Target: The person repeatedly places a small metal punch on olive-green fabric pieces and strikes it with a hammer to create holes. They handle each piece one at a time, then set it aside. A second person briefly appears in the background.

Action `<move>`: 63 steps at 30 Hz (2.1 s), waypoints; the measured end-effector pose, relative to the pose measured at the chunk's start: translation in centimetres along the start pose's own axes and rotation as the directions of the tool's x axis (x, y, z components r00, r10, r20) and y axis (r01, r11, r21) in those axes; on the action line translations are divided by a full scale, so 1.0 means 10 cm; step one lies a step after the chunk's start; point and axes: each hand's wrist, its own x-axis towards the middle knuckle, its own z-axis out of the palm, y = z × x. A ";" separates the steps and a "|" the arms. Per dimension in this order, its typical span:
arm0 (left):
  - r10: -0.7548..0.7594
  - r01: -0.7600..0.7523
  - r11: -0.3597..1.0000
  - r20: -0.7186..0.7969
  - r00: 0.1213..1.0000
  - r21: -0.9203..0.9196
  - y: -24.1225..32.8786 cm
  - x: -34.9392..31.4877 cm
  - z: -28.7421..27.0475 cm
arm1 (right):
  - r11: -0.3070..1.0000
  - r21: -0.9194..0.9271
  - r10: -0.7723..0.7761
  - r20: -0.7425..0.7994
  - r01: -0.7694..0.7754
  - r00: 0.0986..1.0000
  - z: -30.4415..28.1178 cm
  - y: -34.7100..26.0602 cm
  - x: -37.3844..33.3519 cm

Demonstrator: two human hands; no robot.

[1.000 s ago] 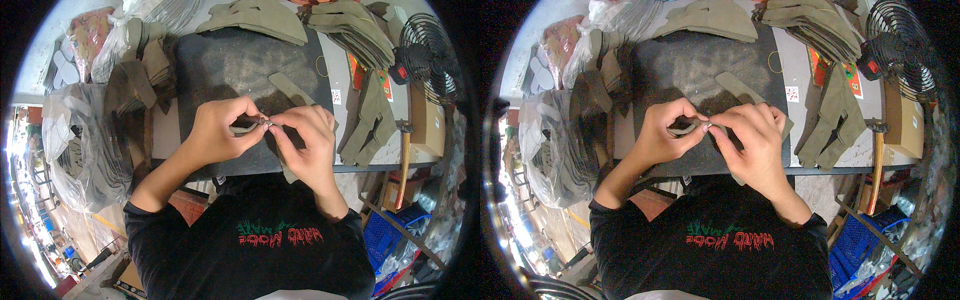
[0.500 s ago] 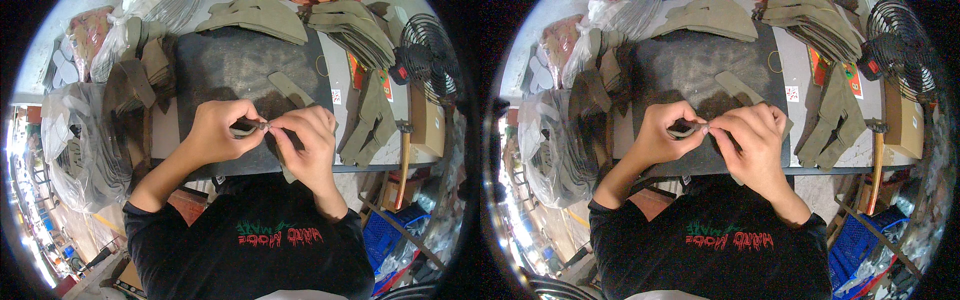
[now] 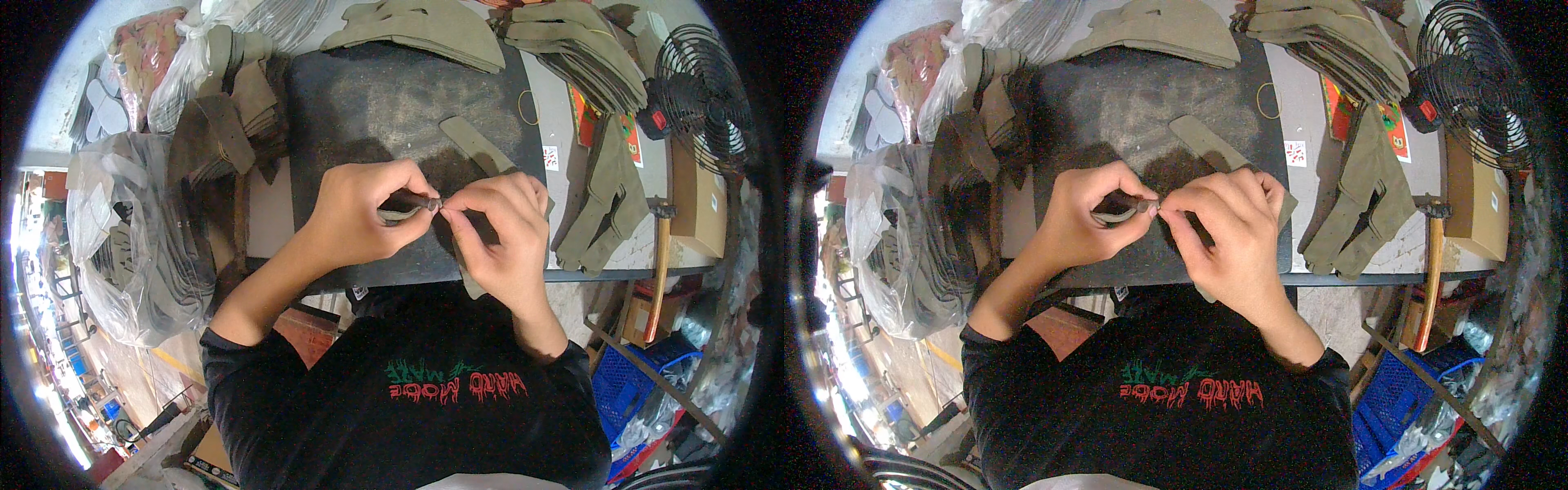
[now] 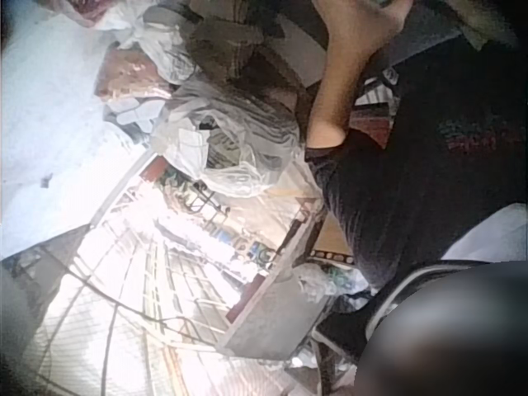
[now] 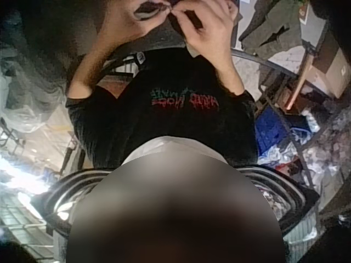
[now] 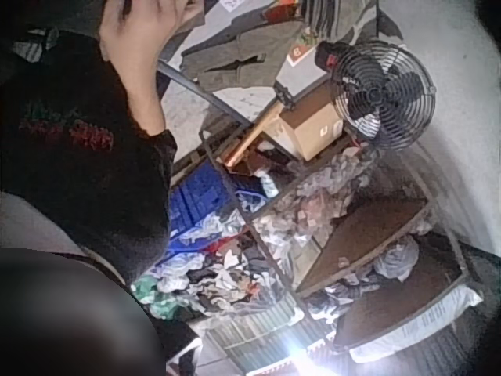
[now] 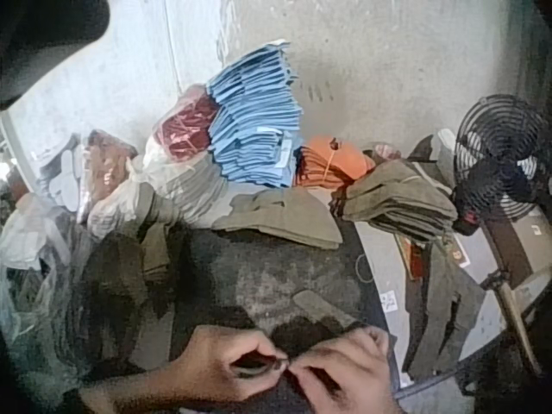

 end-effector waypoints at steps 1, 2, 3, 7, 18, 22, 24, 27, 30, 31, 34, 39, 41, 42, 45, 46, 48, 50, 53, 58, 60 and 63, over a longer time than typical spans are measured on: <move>0.007 -0.007 1.000 -0.001 1.000 -0.007 0.00 0.00 0.00 | 1.000 0.006 -0.002 0.002 0.002 1.000 0.00 0.01 0.00; 0.009 -0.009 1.000 -0.001 1.000 -0.015 0.00 0.00 0.00 | 1.000 0.021 0.003 0.008 -0.003 1.000 -0.01 0.02 0.00; 0.022 -0.022 1.000 0.001 1.000 -0.017 0.00 0.00 0.00 | 0.999 0.041 0.008 0.014 -0.009 1.000 -0.01 0.03 0.00; 0.077 -0.076 0.997 0.025 0.997 -0.016 -0.01 0.01 -0.02 | 0.991 0.123 0.037 0.054 -0.043 0.998 -0.03 0.07 0.00; 0.093 -0.094 0.996 0.033 0.995 0.011 0.02 0.00 -0.03 | 0.985 0.164 0.041 0.082 -0.054 0.996 -0.01 0.08 -0.01; 0.110 -0.109 0.994 -0.005 0.994 0.010 0.02 0.00 -0.01 | 0.978 0.197 0.059 0.086 -0.075 0.995 -0.01 0.07 -0.01; 0.113 -0.113 0.994 -0.015 0.993 0.008 0.02 0.00 -0.01 | 0.978 0.197 0.052 0.079 -0.066 0.996 -0.01 0.07 -0.01; 0.092 -0.092 0.996 -0.008 0.996 0.006 0.03 -0.01 -0.02 | 0.980 0.194 0.035 0.075 -0.049 0.997 -0.01 0.07 0.00; 0.069 -0.069 0.998 -0.003 0.998 -0.001 0.04 -0.01 -0.02 | 0.982 0.185 0.021 0.072 -0.034 0.997 -0.01 0.08 0.00; 0.056 -0.056 0.998 -0.002 0.998 -0.007 0.04 -0.01 -0.02 | 0.983 0.181 0.017 0.071 -0.030 0.997 -0.01 0.08 0.00; 0.027 -0.027 0.999 0.014 1.000 -0.040 0.05 0.00 -0.03 | 0.986 0.167 -0.004 0.062 -0.006 0.998 -0.02 0.07 0.00; -0.062 0.070 0.993 0.076 0.995 -0.098 0.07 0.00 -0.07 | 0.991 0.129 -0.034 0.036 0.029 0.999 -0.01 0.07 -0.01; -0.074 0.090 0.987 0.119 0.990 -0.134 0.05 0.02 -0.09 | 0.992 0.123 -0.040 0.024 0.036 0.999 0.00 0.07 -0.02; -0.050 0.068 0.987 0.131 0.990 -0.142 0.04 0.03 -0.10 | 0.992 0.125 -0.035 0.017 0.033 0.999 0.00 0.07 -0.03; -0.005 0.031 0.985 0.149 0.989 -0.169 0.02 0.05 -0.11 | 0.994 0.108 -0.022 -0.023 0.025 0.999 0.01 0.08 -0.04; -0.010 0.036 0.984 0.144 0.990 -0.177 0.01 0.05 -0.11 | 0.995 0.100 -0.024 -0.041 0.028 0.999 0.01 0.08 -0.04; -0.016 0.041 0.983 0.141 0.990 -0.180 0.01 0.05 -0.12 | 0.997 0.052 -0.049 -0.045 0.051 0.998 0.01 0.07 -0.06; -0.016 0.041 0.985 0.146 0.989 -0.168 0.00 0.05 -0.13 | 0.997 -0.013 -0.082 -0.062 0.081 0.995 0.01 0.05 -0.07; -0.100 0.134 0.976 0.190 0.977 -0.173 0.01 0.04 -0.15 | 0.986 -0.117 -0.134 -0.094 0.123 0.987 0.04 0.02 -0.10; -0.126 0.154 0.973 0.160 0.979 -0.171 0.03 0.04 -0.14 | 0.975 -0.123 -0.201 -0.123 0.186 0.972 0.06 0.00 -0.11; -0.126 0.149 0.976 0.145 0.981 -0.159 0.04 0.05 -0.13 | 0.977 -0.100 -0.202 -0.119 0.190 0.972 0.04 0.00 -0.11; -0.130 0.146 0.981 0.128 0.983 -0.126 0.04 0.05 -0.13 | 0.986 -0.035 -0.168 -0.114 0.165 0.979 0.02 0.02 -0.10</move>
